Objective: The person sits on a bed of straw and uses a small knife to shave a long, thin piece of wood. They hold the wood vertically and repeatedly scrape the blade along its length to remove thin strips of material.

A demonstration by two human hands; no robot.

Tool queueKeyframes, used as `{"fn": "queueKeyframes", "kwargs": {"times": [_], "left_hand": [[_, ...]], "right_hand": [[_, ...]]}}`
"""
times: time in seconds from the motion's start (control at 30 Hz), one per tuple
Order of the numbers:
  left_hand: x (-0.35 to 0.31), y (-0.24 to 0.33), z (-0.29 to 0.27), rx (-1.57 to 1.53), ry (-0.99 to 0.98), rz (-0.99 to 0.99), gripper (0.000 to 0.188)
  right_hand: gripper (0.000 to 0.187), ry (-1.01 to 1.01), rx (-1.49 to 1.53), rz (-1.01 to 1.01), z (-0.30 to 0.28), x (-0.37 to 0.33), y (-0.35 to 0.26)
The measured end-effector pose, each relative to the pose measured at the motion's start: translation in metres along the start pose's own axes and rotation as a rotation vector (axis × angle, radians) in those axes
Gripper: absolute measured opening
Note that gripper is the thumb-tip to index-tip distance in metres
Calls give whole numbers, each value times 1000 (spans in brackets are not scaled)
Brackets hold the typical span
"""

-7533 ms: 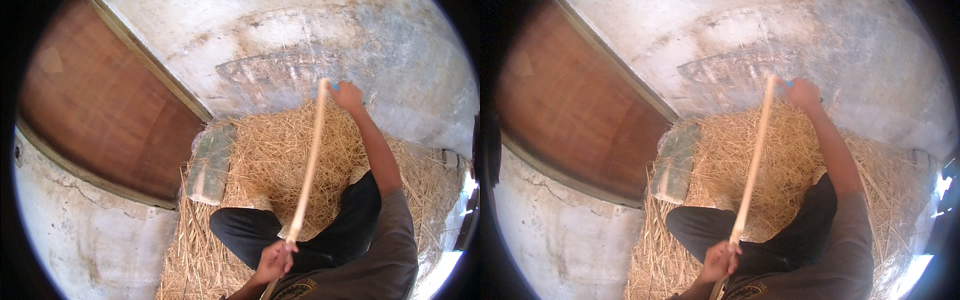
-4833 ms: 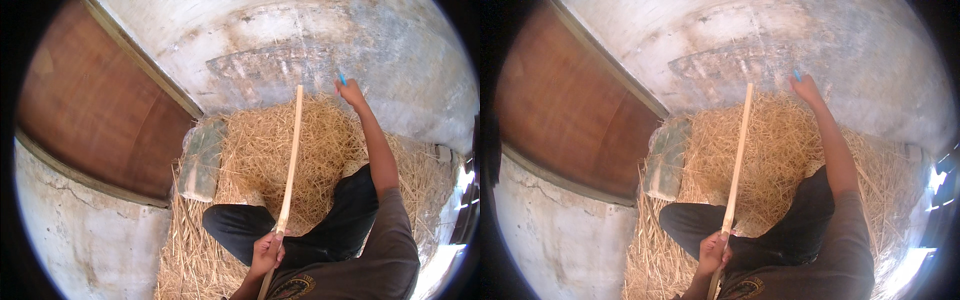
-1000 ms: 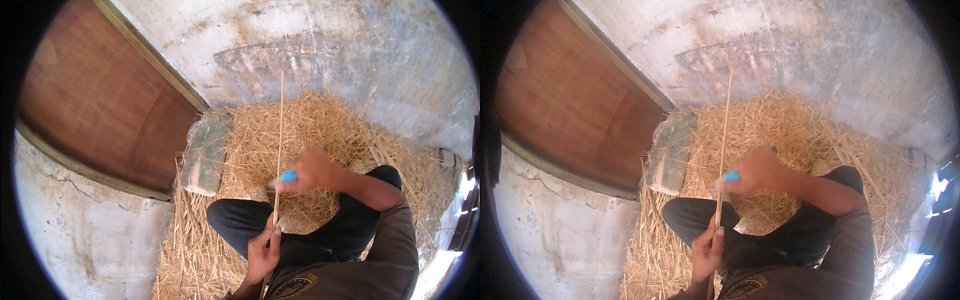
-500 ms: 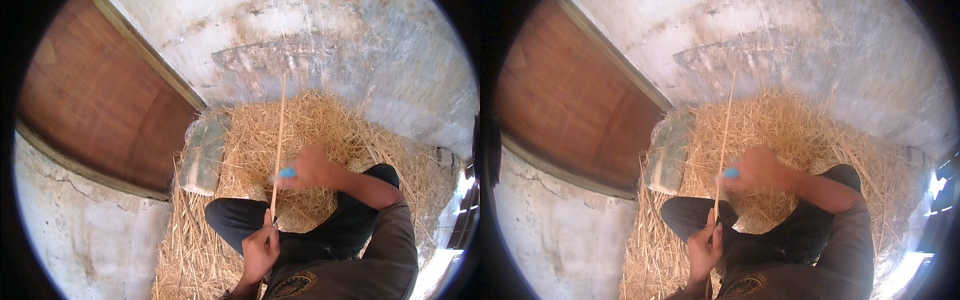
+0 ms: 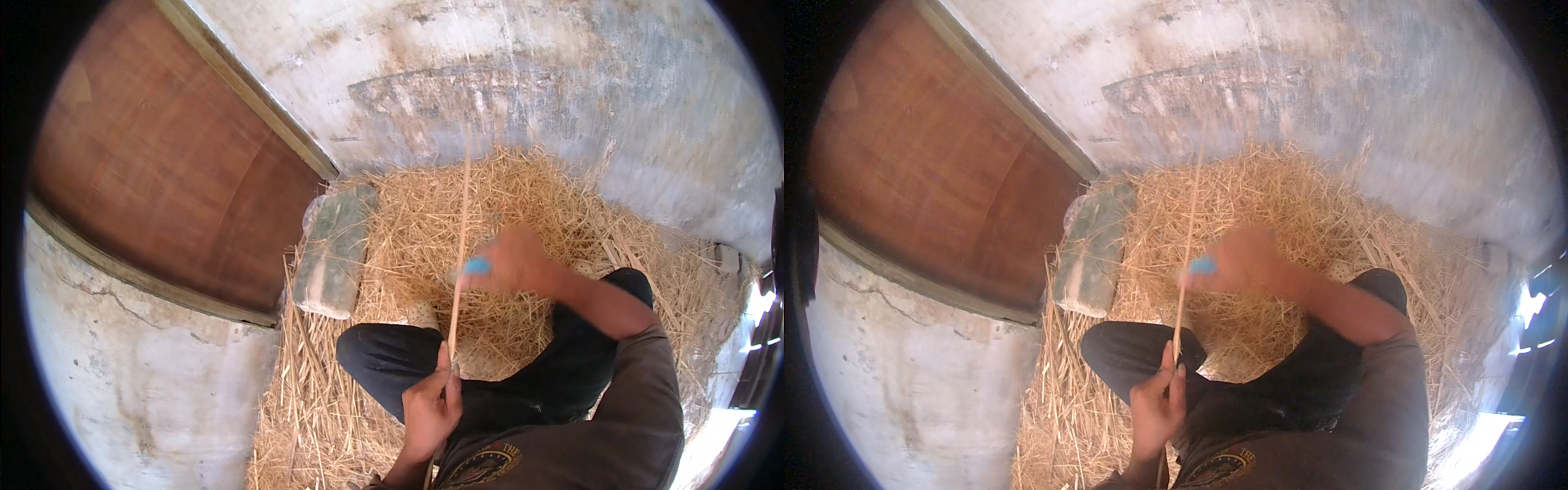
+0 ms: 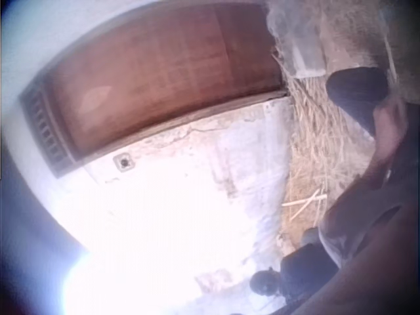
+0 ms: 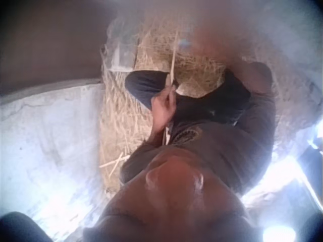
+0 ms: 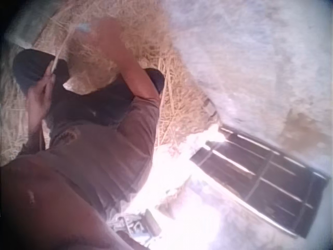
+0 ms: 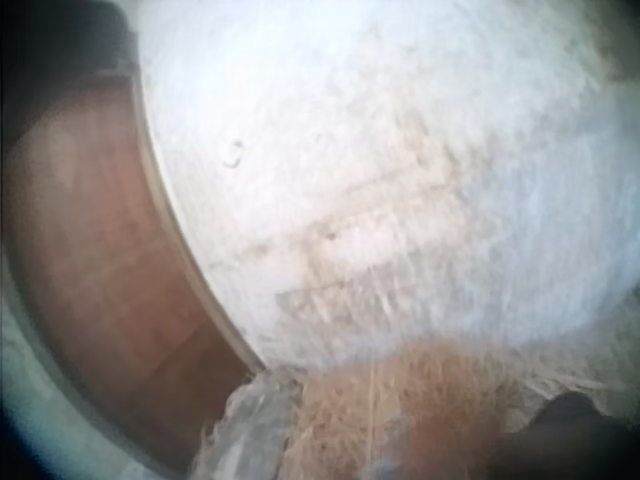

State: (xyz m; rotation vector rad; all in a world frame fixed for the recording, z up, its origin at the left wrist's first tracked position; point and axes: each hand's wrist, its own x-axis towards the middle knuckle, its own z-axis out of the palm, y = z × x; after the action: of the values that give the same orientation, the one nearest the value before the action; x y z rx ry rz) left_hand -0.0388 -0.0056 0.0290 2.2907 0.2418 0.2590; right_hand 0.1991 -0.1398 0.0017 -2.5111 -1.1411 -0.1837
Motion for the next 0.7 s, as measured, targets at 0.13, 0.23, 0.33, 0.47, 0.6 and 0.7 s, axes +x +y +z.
{"fn": "queueKeyframes", "kwargs": {"times": [0.13,0.23,0.33,0.47,0.6,0.7], "left_hand": [[7,1,-1,-21,-15,9,17],[-1,0,1,-48,-8,7,18],[1,4,-3,-83,9,-55,17],[1,2,-3,-15,-20,-54,16],[2,2,-1,-83,4,-41,15],[2,-3,2,-54,17,-32,19]], "right_hand": [[86,-140,65,-61,-4,-17,-22],[85,-194,91,0,-3,-15,-21],[84,-201,93,3,-11,-7,-17],[81,-101,94,95,-12,2,9],[79,-111,84,69,-11,-4,-5],[79,-11,103,-116,-3,-12,-14]]}}
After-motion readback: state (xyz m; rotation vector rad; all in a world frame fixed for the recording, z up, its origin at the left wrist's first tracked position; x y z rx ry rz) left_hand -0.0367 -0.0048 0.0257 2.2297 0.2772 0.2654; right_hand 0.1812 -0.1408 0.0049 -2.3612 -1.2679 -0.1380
